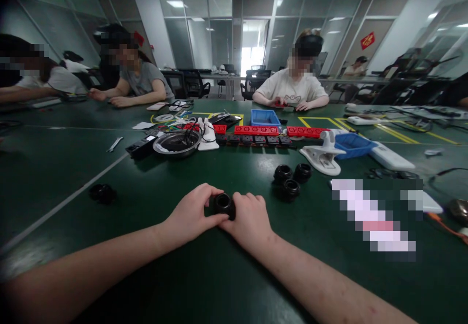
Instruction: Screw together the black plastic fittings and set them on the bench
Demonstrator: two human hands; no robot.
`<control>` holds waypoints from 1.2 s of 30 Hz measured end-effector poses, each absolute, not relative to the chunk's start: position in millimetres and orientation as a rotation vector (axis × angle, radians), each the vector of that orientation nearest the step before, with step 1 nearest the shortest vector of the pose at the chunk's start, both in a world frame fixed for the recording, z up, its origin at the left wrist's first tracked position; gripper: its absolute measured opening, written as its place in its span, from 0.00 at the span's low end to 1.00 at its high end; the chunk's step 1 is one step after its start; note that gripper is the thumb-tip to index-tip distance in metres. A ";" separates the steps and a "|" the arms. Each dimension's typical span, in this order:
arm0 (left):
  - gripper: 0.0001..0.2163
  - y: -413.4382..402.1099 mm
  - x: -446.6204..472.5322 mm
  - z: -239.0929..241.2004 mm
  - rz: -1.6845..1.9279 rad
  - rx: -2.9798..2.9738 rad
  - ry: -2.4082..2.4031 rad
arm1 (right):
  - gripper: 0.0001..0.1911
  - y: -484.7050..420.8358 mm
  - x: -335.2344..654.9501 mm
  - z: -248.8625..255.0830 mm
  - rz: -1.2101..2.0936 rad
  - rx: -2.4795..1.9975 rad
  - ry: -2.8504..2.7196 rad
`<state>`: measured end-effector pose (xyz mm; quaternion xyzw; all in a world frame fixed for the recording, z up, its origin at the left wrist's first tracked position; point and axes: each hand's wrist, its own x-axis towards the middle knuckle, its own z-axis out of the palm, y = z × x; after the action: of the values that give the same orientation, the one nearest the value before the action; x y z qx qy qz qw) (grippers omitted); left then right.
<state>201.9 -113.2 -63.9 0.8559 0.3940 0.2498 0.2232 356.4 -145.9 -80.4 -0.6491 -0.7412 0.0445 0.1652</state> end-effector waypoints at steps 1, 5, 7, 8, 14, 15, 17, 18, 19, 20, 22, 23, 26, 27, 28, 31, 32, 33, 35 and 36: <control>0.15 -114.2 203.3 -64.4 0.706 2.364 1.112 | 0.13 -148.4 353.4 -79.9 0.043 -1.874 -2.101; 0.16 -108.6 201.3 -63.5 0.601 2.315 0.999 | 0.20 -151.5 357.8 -77.7 0.254 -1.707 -2.124; 0.17 -104.1 196.8 -60.9 0.535 2.296 0.906 | 0.23 -150.0 367.6 -76.3 0.492 -1.532 -2.162; 0.17 -102.4 194.4 -59.2 0.504 2.290 0.866 | 0.23 -149.0 373.0 -75.4 0.614 -1.454 -2.179; 0.19 -100.0 187.3 -52.3 0.317 2.190 0.677 | 0.26 -142.3 392.9 -71.1 1.099 -1.178 -2.148; 0.20 -100.2 187.4 -52.0 0.311 2.186 0.668 | 0.23 -141.5 393.3 -71.6 1.068 -1.184 -2.177; 0.20 -101.3 188.6 -51.8 0.311 2.194 0.678 | 0.18 -140.7 392.3 -73.6 0.972 -1.244 -2.238; 0.20 -102.4 189.4 -52.2 0.313 2.201 0.694 | 0.17 -140.9 390.8 -74.9 0.933 -1.292 -2.247; 0.20 -104.1 190.5 -52.8 0.321 2.208 0.715 | 0.17 -141.5 388.4 -76.2 0.907 -1.347 -2.234; 0.19 -106.4 191.7 -53.8 0.339 2.218 0.744 | 0.18 -142.6 385.0 -77.5 0.882 -1.413 -2.204; 0.18 -111.8 194.6 -56.8 0.414 2.252 0.842 | 0.19 -146.1 375.9 -79.4 0.738 -1.588 -2.130; 0.17 -114.5 196.1 -58.6 0.471 2.271 0.900 | 0.18 -148.3 370.7 -79.9 0.599 -1.678 -2.099; 0.17 -118.6 199.3 -62.9 0.624 2.312 1.009 | 0.17 -154.1 358.5 -80.1 0.167 -1.824 -2.067; 0.17 -118.2 199.5 -63.4 0.636 2.323 1.000 | 0.19 -155.2 357.2 -79.8 0.110 -1.813 -2.076; 0.17 -116.8 199.3 -63.2 0.624 2.331 0.972 | 0.21 -155.6 357.6 -79.2 0.117 -1.777 -2.095; 0.17 -110.2 195.9 -59.4 0.512 2.325 0.850 | 0.28 -153.7 367.5 -76.8 0.356 -1.583 -2.192; 0.17 -108.1 194.3 -57.4 0.470 2.310 0.809 | 0.27 -152.2 372.2 -75.8 0.447 -1.514 -2.231; 0.18 -106.4 192.7 -55.4 0.432 2.293 0.770 | 0.24 -150.5 376.9 -74.7 0.531 -1.455 -2.265; 0.19 -104.5 189.7 -51.8 0.377 2.263 0.706 | 0.18 -147.0 384.6 -72.9 0.673 -1.367 -2.300; 0.19 -104.2 188.5 -50.4 0.358 2.254 0.681 | 0.18 -145.4 387.4 -72.4 0.722 -1.333 -2.304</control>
<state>188.5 -104.2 -50.4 0.8790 0.2654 0.1395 0.3707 387.4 -145.4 -72.4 -0.4744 -0.8202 0.2569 0.1906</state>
